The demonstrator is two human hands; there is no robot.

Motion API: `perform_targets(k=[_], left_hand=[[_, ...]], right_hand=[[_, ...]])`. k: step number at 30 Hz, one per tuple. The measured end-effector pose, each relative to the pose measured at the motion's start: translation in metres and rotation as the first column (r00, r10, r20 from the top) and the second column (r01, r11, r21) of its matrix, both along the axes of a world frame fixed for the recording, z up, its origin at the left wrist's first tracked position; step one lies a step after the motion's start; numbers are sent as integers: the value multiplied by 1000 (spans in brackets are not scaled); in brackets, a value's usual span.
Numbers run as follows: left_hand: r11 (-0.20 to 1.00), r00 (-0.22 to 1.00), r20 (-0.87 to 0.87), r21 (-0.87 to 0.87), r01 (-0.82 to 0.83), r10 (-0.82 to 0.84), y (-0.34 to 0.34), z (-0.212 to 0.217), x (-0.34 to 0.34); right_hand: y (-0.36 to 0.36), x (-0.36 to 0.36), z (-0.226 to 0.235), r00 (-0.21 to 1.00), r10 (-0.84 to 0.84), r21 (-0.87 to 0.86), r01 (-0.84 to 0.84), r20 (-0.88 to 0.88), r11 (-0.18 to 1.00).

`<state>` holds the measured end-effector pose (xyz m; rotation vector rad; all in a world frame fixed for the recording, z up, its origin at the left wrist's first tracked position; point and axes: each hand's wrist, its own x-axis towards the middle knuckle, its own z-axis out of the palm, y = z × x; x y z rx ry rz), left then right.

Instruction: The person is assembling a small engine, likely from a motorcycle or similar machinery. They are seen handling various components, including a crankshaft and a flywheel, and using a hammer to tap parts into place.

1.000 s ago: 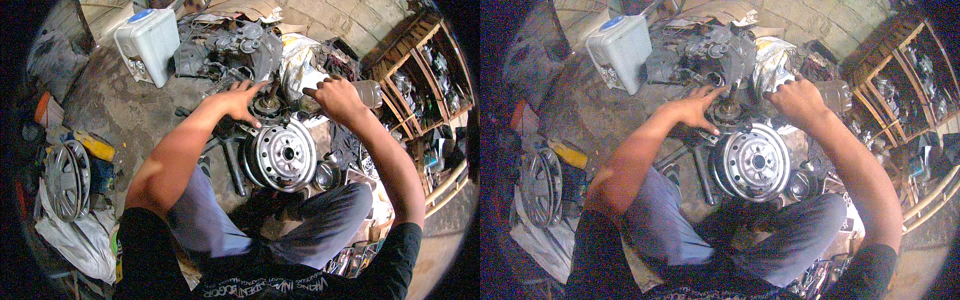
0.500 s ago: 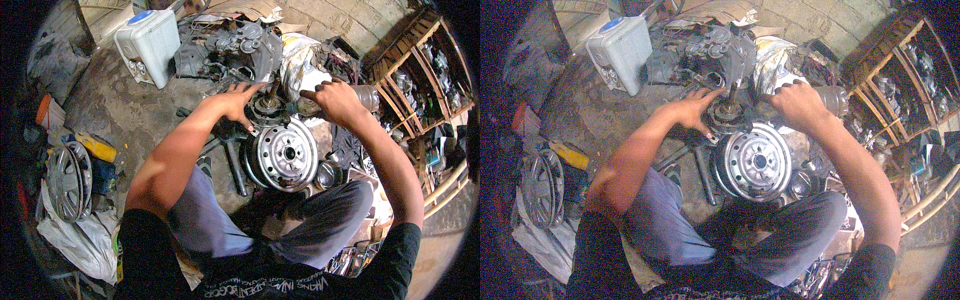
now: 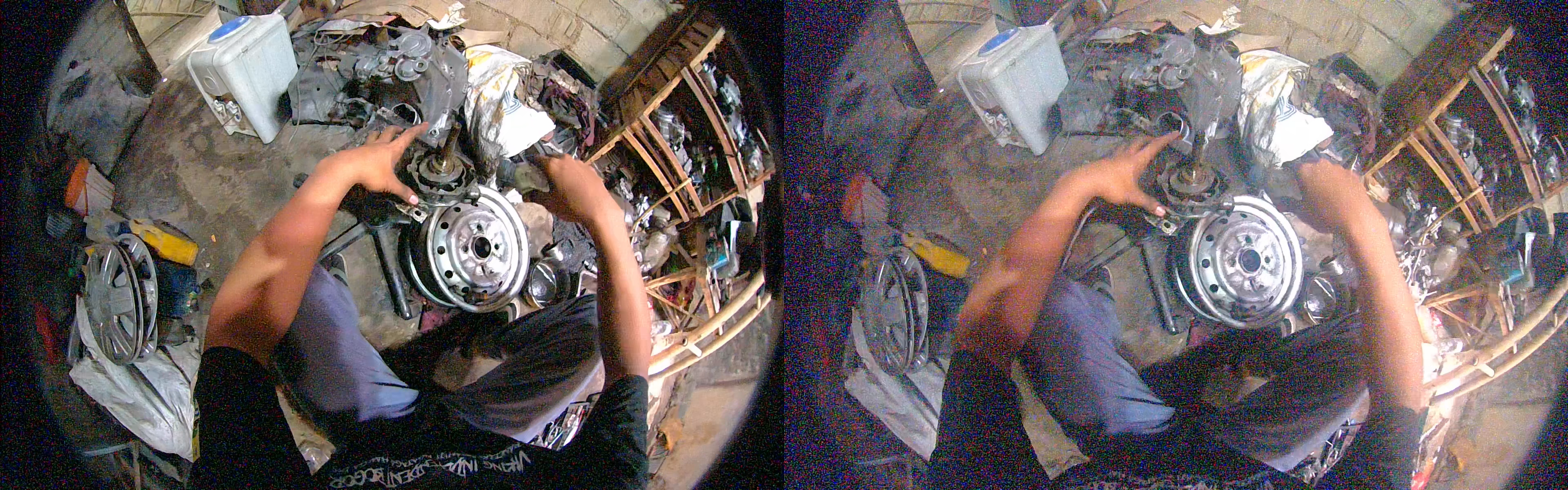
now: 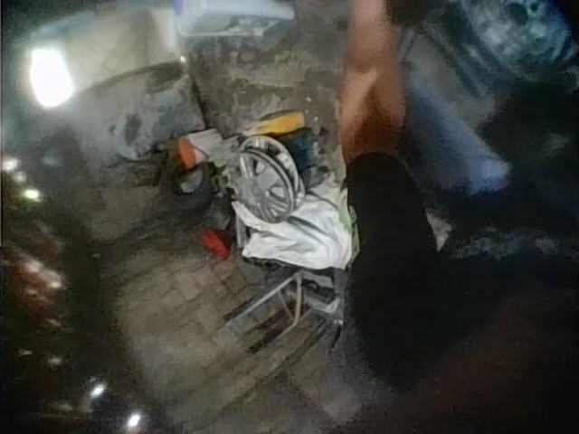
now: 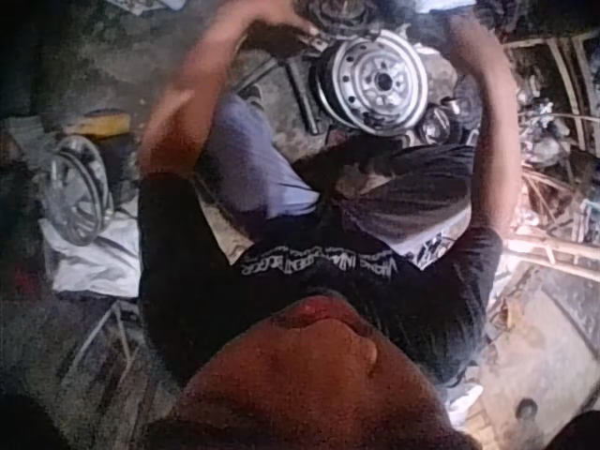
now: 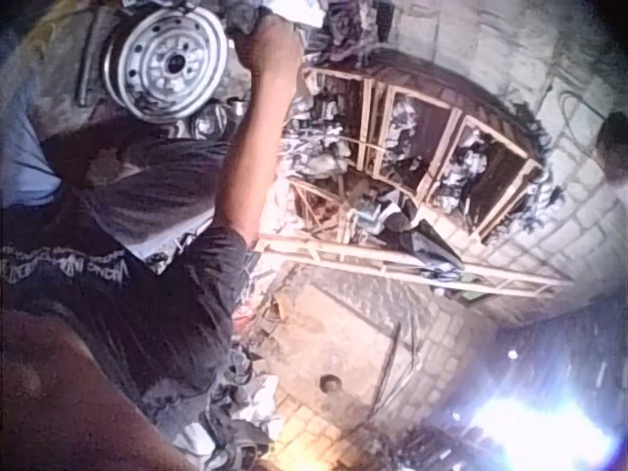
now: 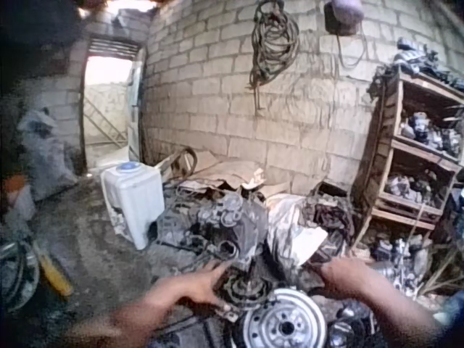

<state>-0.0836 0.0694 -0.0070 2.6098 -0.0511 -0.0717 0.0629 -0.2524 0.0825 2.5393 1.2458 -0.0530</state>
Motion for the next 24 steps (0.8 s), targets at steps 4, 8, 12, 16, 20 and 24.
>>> perform_targets(k=[4,8,12,16,20,24], left_hand=[[1000,999,43,10,15,-15,2,1,2],[997,997,41,-27,66,-65,-4,7,5],[998,998,-17,-30,59,-59,-14,13,5],[996,994,57,4,88,-88,-9,0,13],[984,969,176,54,169,-176,-9,-4,17],[980,961,189,36,197,-200,-10,-2,20]], right_hand=[[-14,-28,-18,986,41,169,-14,-161,986],[-22,-49,-26,950,-53,296,148,-307,944],[-28,-44,-26,957,24,315,71,-288,946],[-28,-40,-43,968,13,175,32,-251,984],[-20,-49,-32,956,50,213,13,-289,977],[-18,-54,-25,958,27,247,46,-285,968]])
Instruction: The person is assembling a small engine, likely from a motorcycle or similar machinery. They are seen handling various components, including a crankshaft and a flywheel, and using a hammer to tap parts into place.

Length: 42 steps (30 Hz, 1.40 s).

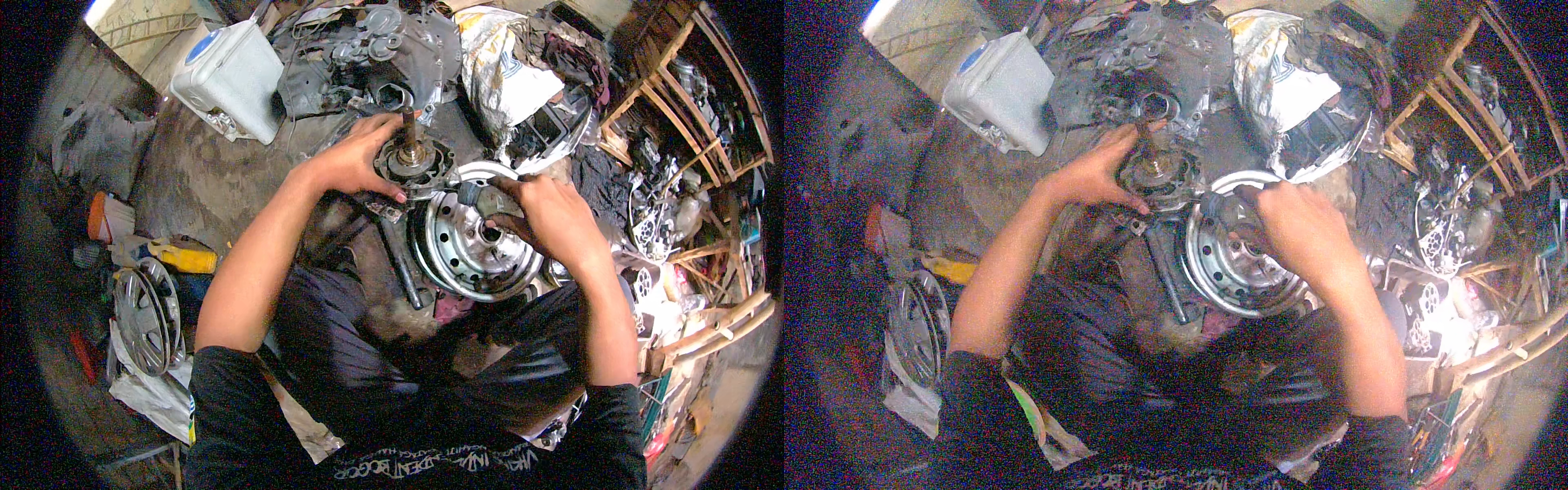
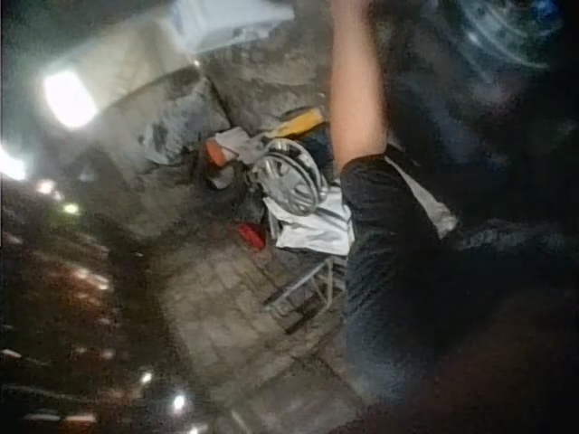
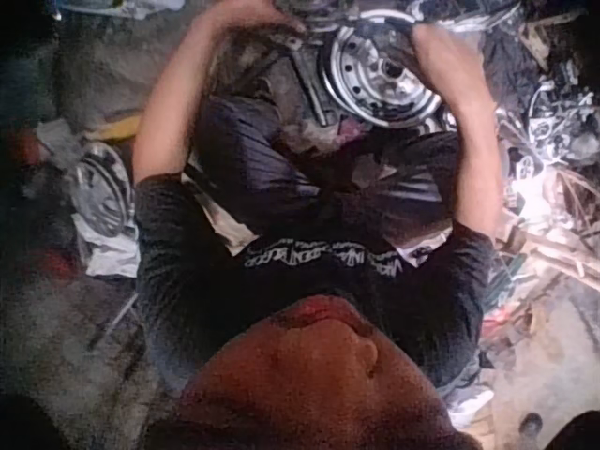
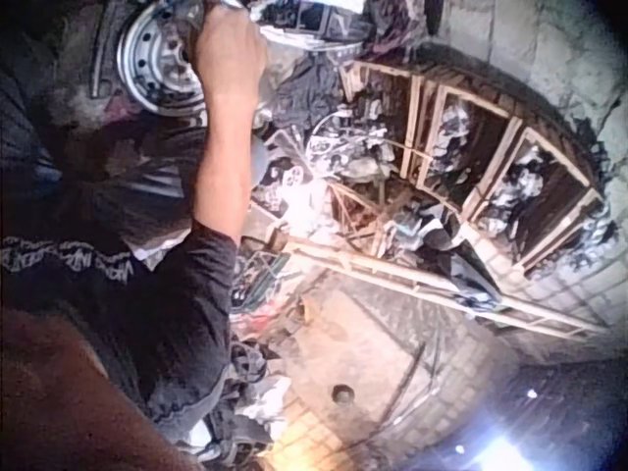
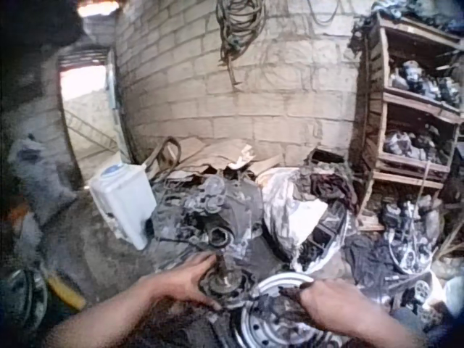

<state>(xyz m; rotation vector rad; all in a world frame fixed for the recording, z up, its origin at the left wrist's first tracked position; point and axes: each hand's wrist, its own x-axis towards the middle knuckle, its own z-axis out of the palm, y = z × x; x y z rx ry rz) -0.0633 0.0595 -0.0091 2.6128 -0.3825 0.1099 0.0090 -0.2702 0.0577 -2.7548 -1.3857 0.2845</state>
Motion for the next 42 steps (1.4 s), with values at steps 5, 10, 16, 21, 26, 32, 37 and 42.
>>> perform_targets(k=[5,10,16,21,26,32,37,42], left_hand=[[1000,999,-33,4,-13,14,-5,5,0],[998,998,-38,16,-59,60,2,0,-6],[995,993,-60,-1,-102,102,-2,9,-15],[993,992,-34,-16,-118,117,-4,12,-16],[995,996,30,-62,-77,79,-5,11,-10],[989,990,62,-83,-120,125,-3,1,-8],[991,997,46,-119,-53,59,-17,18,-5],[993,998,11,-94,-64,66,-19,20,-4]], right_hand=[[-8,9,-4,991,-6,92,-6,137,996],[-10,8,1,991,-34,140,15,128,990],[-11,5,7,986,-57,191,26,159,981],[-5,15,-1,979,-71,203,32,190,979],[-3,24,-18,939,-60,283,-41,338,958],[14,15,-7,893,-57,215,-45,445,976],[23,22,-10,838,-18,231,-130,546,964],[42,31,-6,779,40,240,-241,625,940]])
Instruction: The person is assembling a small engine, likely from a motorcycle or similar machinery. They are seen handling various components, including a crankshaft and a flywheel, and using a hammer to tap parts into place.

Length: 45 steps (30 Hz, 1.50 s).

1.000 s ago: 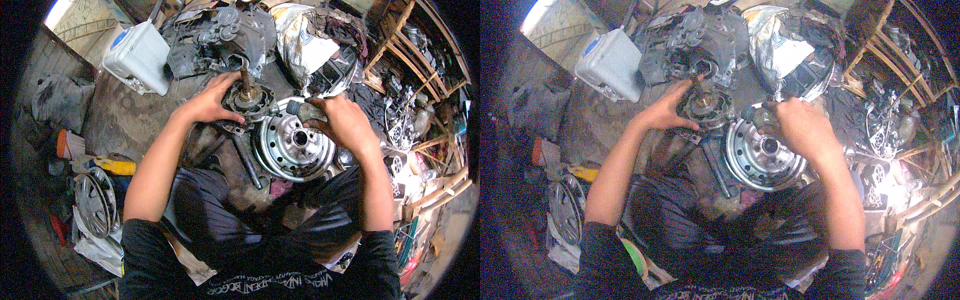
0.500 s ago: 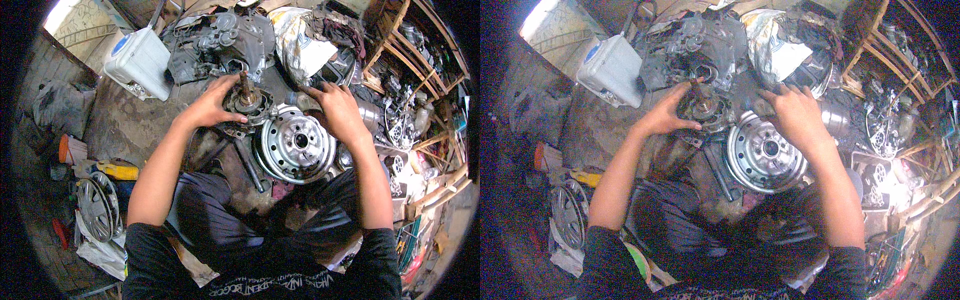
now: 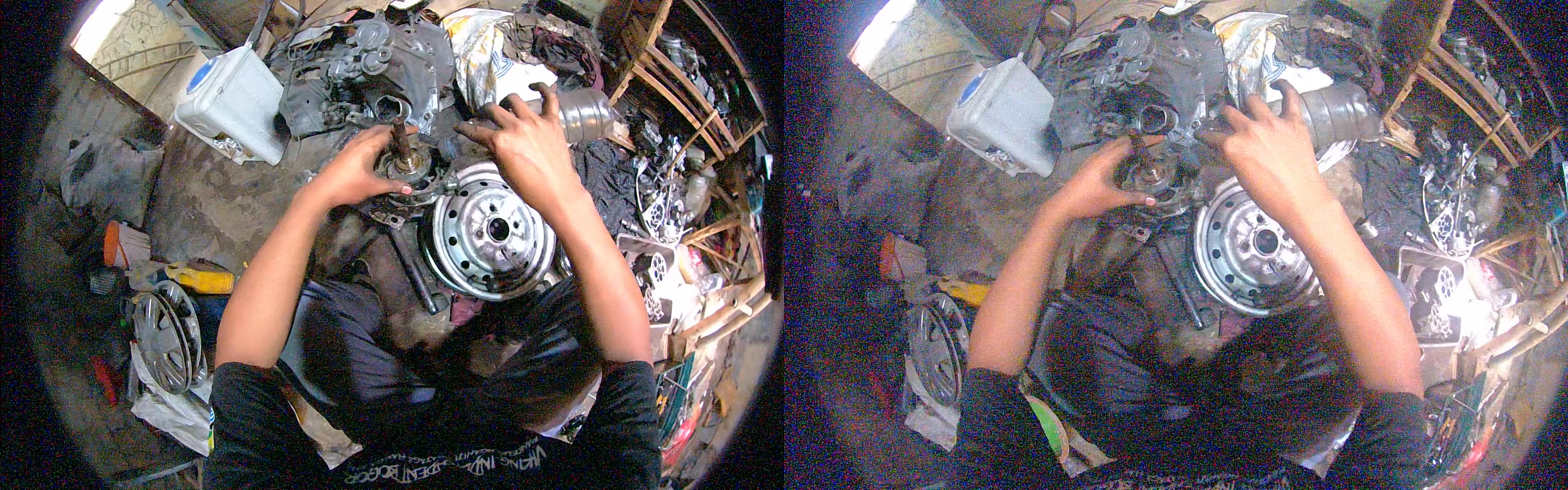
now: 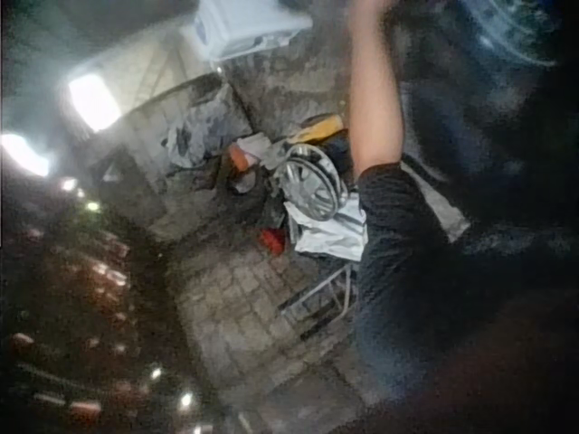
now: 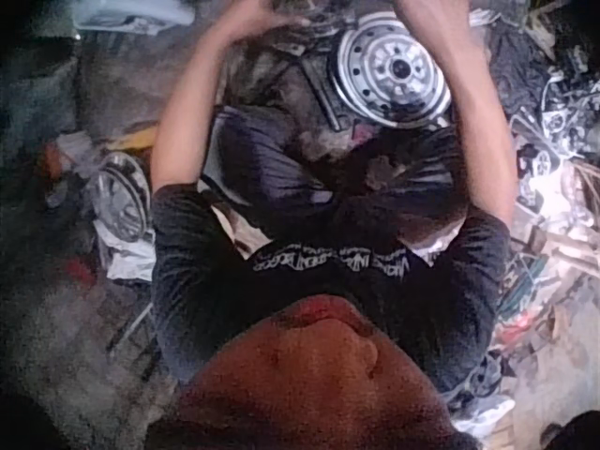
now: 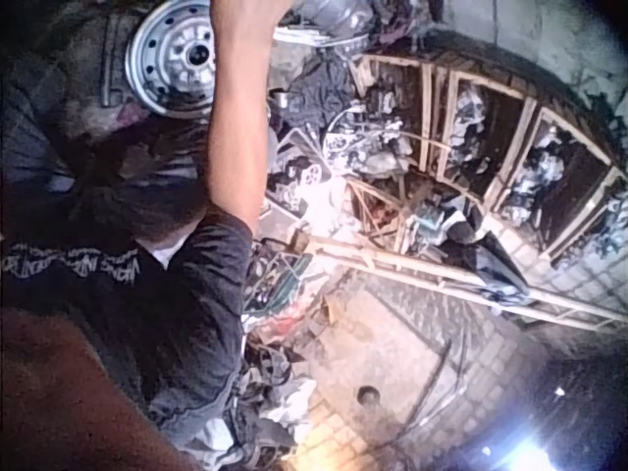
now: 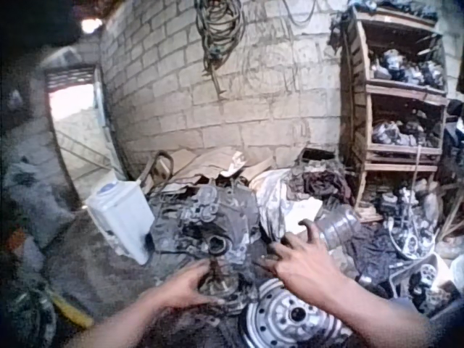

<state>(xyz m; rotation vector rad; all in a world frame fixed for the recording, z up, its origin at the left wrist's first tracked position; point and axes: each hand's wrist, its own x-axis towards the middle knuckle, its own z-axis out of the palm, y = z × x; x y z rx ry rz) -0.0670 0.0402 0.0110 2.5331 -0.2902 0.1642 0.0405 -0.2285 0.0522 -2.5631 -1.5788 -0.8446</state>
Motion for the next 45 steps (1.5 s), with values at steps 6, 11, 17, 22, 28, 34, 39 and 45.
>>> perform_targets(k=[6,11,17,22,28,34,39,45], left_hand=[[1000,1000,28,4,-11,11,-2,1,1],[968,930,312,-210,-134,197,-15,10,4],[993,806,587,32,-113,72,-40,41,-3],[998,830,555,-60,-32,60,-48,44,9],[933,776,524,-262,-246,351,-44,44,19],[839,701,475,-408,-359,532,-45,42,33],[875,780,447,-411,-257,439,-60,35,34],[862,847,375,-476,-173,377,-40,27,42]], right_hand=[[11,8,-4,993,87,53,-91,80,994],[15,6,3,1000,20,111,-21,6,994],[9,14,-6,962,97,236,-35,-254,971],[16,14,-9,920,199,354,-72,-338,933],[23,22,-1,975,53,693,115,-216,711],[25,20,-11,-8,784,386,867,-620,314],[31,25,-12,-345,908,343,845,-237,411],[23,35,13,218,740,636,692,-636,342]])
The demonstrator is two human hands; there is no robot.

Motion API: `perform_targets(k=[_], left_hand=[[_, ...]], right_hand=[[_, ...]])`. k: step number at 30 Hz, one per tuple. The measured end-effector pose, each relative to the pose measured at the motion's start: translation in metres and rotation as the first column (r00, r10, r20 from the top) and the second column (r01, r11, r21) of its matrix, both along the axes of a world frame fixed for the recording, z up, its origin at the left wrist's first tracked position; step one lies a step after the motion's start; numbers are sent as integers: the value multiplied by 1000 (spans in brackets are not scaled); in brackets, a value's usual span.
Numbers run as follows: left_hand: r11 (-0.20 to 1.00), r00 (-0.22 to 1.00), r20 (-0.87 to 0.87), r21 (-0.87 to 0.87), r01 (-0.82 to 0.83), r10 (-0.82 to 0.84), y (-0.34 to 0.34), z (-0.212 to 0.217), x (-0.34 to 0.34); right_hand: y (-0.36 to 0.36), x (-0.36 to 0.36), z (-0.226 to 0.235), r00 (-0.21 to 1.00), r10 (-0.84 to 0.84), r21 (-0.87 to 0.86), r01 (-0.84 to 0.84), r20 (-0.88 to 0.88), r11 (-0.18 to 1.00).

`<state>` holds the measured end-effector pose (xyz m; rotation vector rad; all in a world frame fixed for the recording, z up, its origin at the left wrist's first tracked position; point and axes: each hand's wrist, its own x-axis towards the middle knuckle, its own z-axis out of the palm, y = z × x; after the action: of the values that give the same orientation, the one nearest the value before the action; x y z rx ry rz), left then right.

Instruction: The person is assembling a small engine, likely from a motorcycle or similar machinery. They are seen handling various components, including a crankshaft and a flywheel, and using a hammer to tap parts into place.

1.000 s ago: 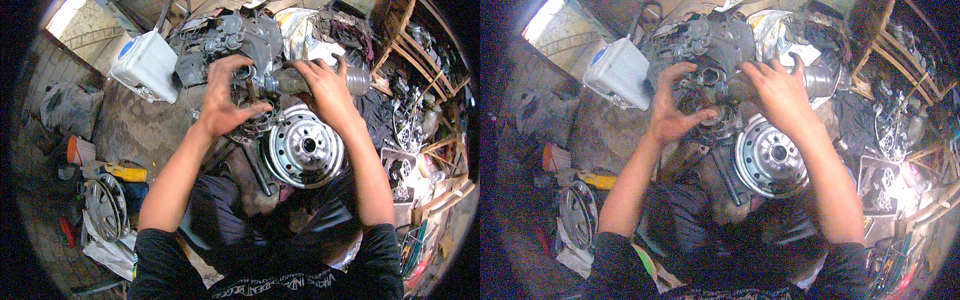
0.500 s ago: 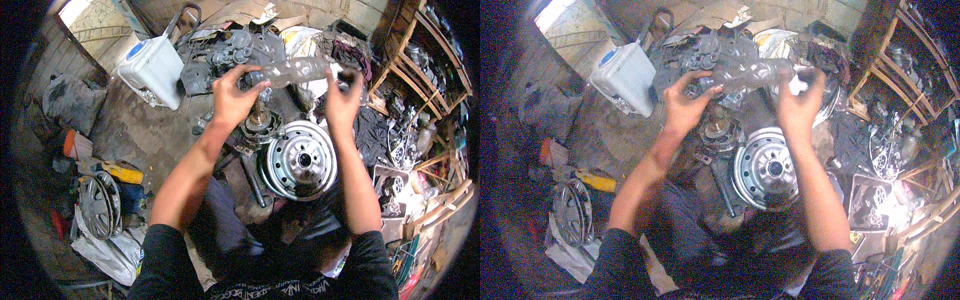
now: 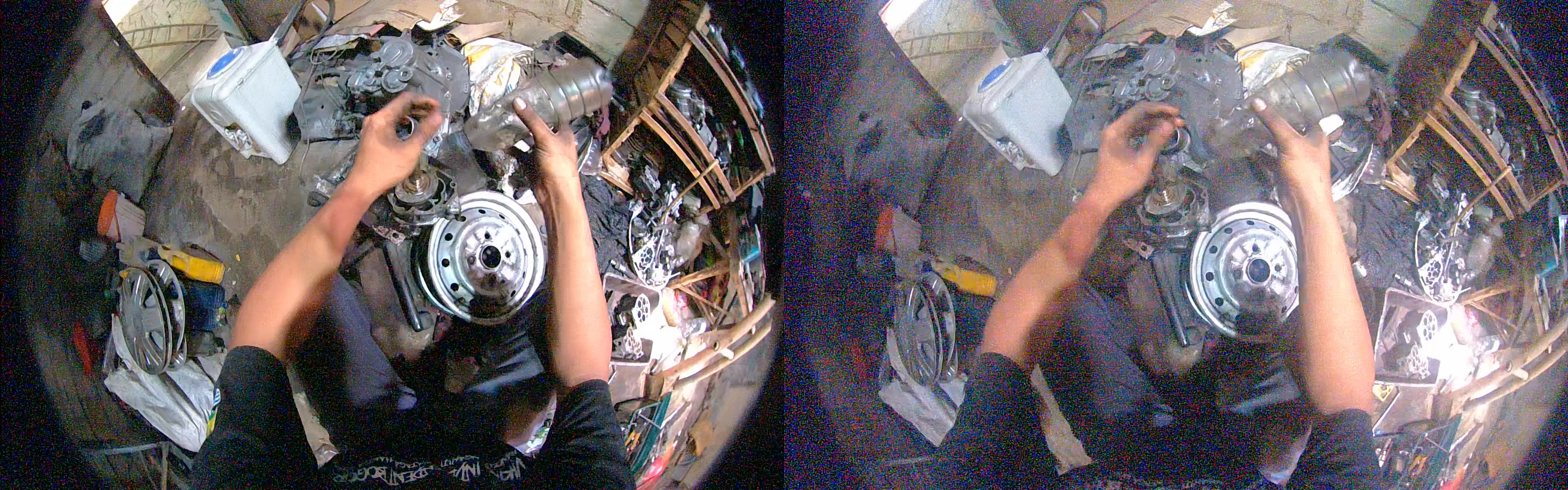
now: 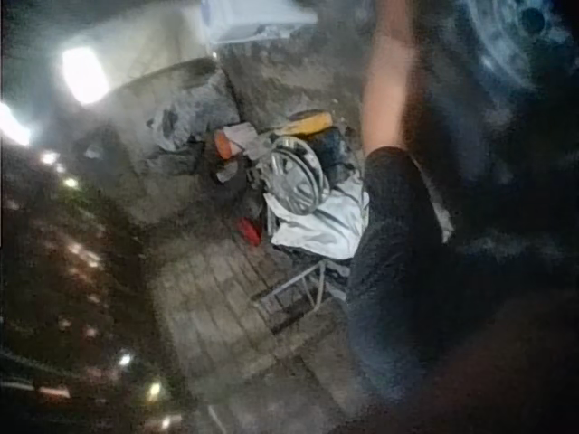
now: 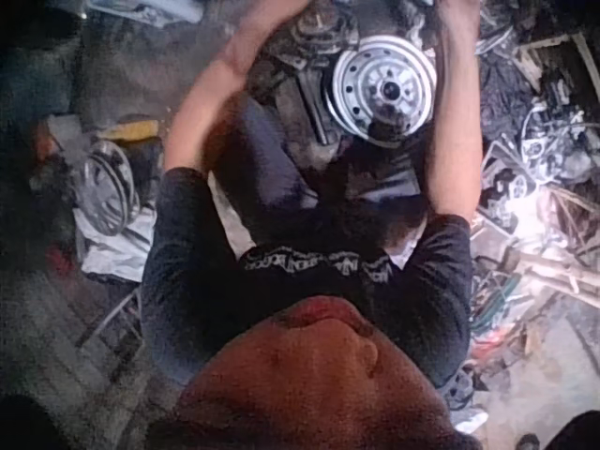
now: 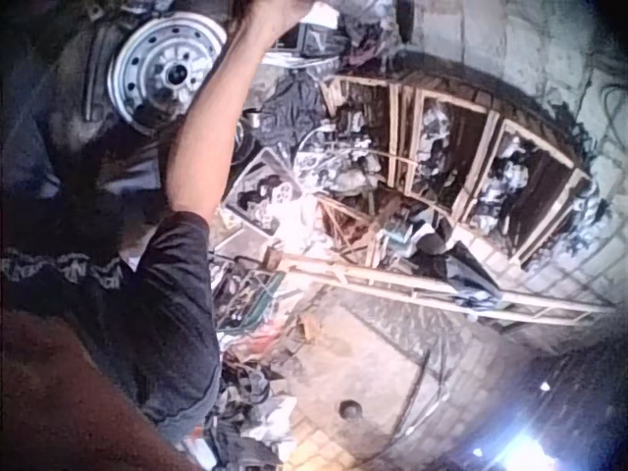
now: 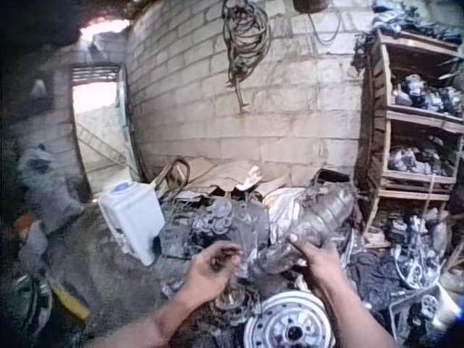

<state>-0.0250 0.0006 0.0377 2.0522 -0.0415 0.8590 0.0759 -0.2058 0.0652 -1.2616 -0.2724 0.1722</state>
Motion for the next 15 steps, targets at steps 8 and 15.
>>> perform_targets(k=[8,15], left_hand=[[999,984,-171,1,-48,47,39,-16,-12],[999,969,-248,-33,-12,3,51,-22,-18]], right_hand=[[-6,-12,12,905,114,-248,-10,410,969],[3,-10,12,886,96,-230,13,454,973]])
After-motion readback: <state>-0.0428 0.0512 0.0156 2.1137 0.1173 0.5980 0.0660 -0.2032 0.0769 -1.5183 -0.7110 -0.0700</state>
